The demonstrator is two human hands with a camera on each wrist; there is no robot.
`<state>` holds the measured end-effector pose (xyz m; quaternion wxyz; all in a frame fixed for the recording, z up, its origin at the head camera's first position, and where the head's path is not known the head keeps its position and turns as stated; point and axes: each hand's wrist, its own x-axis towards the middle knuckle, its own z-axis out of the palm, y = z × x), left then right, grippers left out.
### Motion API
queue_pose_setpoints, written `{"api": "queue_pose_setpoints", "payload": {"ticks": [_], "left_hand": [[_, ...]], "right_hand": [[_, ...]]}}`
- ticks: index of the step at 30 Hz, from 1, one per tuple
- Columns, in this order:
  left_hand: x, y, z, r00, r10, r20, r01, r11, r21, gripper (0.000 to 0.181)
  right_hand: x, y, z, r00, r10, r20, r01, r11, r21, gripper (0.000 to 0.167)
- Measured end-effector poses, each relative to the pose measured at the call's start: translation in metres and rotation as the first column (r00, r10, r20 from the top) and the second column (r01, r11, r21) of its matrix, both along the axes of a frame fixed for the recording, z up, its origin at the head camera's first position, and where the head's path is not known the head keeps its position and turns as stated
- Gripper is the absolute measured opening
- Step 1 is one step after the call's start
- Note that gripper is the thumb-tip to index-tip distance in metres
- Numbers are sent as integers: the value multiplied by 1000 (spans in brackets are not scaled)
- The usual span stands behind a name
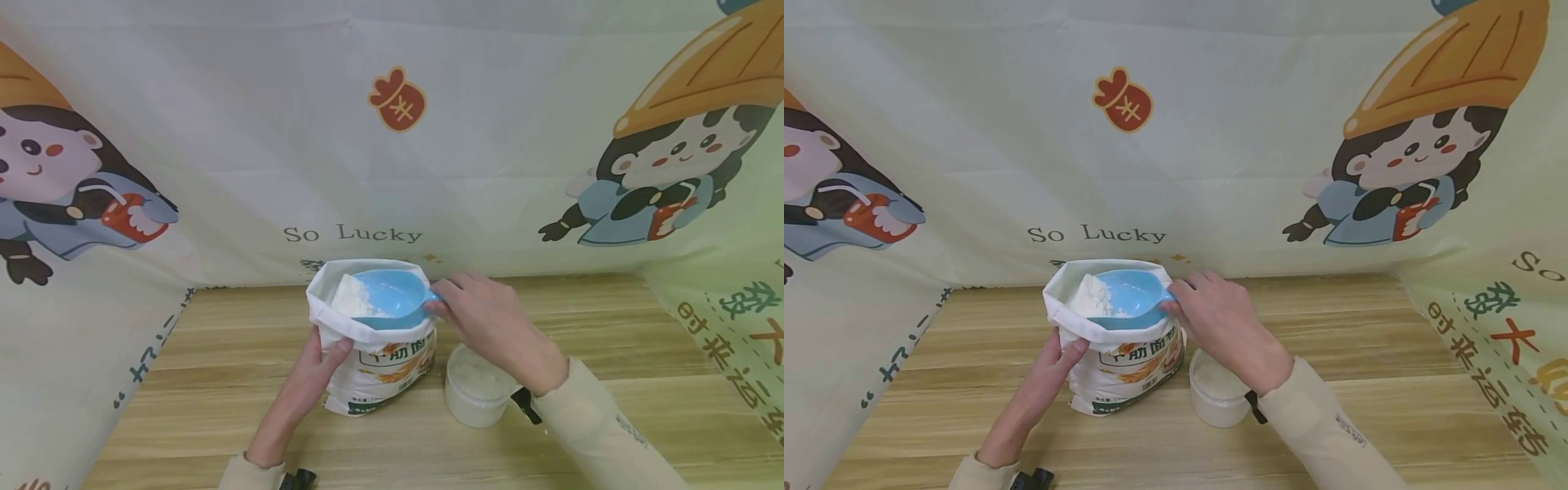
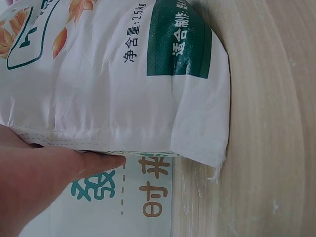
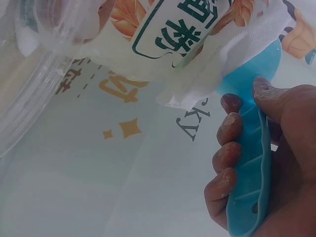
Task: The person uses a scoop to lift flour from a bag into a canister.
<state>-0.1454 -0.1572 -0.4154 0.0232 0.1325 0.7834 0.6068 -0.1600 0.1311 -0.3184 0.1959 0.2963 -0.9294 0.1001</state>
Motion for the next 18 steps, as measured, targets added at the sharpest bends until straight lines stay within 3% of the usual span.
{"api": "queue_pose_setpoints", "payload": {"ticks": [18], "left_hand": [[0, 0, 0, 1000, -3, -20, 4, 1000, 22, 59]], "right_hand": [[4, 9, 4, 1000, -2, 4, 3, 998, -67, 26]]}}
